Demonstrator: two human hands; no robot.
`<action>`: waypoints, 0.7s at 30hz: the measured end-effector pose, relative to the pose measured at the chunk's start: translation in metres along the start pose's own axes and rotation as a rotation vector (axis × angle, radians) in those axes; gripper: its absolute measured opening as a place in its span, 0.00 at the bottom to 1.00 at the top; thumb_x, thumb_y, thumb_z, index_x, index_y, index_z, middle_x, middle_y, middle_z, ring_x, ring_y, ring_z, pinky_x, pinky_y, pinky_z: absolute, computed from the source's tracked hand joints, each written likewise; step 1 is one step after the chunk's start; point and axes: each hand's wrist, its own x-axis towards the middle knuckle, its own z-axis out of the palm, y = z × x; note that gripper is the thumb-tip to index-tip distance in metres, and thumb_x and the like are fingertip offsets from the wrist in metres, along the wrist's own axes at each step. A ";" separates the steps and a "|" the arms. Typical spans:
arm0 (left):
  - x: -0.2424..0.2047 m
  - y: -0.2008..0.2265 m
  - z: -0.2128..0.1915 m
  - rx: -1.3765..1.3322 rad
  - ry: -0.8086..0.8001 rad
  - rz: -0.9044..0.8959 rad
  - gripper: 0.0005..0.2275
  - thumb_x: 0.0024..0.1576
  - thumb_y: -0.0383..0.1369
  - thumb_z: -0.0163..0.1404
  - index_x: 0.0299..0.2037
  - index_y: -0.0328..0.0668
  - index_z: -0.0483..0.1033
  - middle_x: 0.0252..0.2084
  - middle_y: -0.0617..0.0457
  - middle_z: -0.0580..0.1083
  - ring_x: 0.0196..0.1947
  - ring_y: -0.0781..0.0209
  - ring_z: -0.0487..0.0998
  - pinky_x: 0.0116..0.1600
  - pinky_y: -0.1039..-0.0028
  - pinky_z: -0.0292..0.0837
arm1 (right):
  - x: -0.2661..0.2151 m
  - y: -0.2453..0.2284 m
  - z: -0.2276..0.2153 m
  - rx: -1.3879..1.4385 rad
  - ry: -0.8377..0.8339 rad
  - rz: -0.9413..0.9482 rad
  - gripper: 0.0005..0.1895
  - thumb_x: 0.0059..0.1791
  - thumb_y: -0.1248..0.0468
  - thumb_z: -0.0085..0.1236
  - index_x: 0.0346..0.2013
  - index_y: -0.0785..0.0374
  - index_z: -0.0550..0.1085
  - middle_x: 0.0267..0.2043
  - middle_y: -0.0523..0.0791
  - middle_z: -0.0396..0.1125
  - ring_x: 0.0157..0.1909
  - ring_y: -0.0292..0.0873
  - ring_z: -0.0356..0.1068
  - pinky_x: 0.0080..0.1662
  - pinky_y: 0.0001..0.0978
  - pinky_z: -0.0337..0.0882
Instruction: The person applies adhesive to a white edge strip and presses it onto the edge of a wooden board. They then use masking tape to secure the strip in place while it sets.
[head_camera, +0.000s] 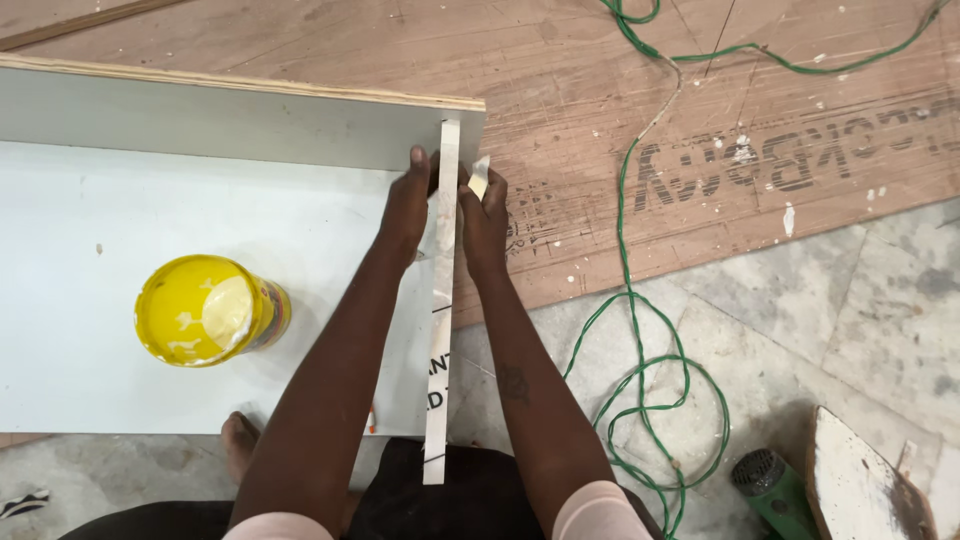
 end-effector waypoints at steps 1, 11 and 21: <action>0.000 -0.005 -0.004 0.019 -0.027 -0.032 0.40 0.61 0.64 0.24 0.62 0.35 0.72 0.62 0.43 0.73 0.66 0.49 0.69 0.67 0.59 0.61 | 0.002 0.000 -0.002 0.002 0.020 0.047 0.29 0.52 0.63 0.48 0.66 0.67 0.57 0.60 0.53 0.65 0.60 0.45 0.68 0.59 0.38 0.69; -0.001 -0.044 -0.011 0.006 -0.064 0.138 0.37 0.63 0.63 0.26 0.72 0.43 0.60 0.71 0.41 0.66 0.70 0.46 0.67 0.71 0.61 0.59 | 0.007 0.001 -0.023 -0.103 -0.103 0.004 0.27 0.54 0.64 0.49 0.66 0.68 0.59 0.58 0.53 0.67 0.56 0.45 0.70 0.56 0.39 0.71; -0.097 -0.029 -0.056 0.193 0.158 0.052 0.19 0.66 0.45 0.53 0.36 0.33 0.78 0.33 0.46 0.79 0.34 0.63 0.78 0.44 0.73 0.75 | -0.079 -0.097 -0.085 -0.484 -0.383 0.031 0.22 0.56 0.65 0.48 0.64 0.65 0.62 0.37 0.49 0.73 0.30 0.41 0.74 0.33 0.29 0.76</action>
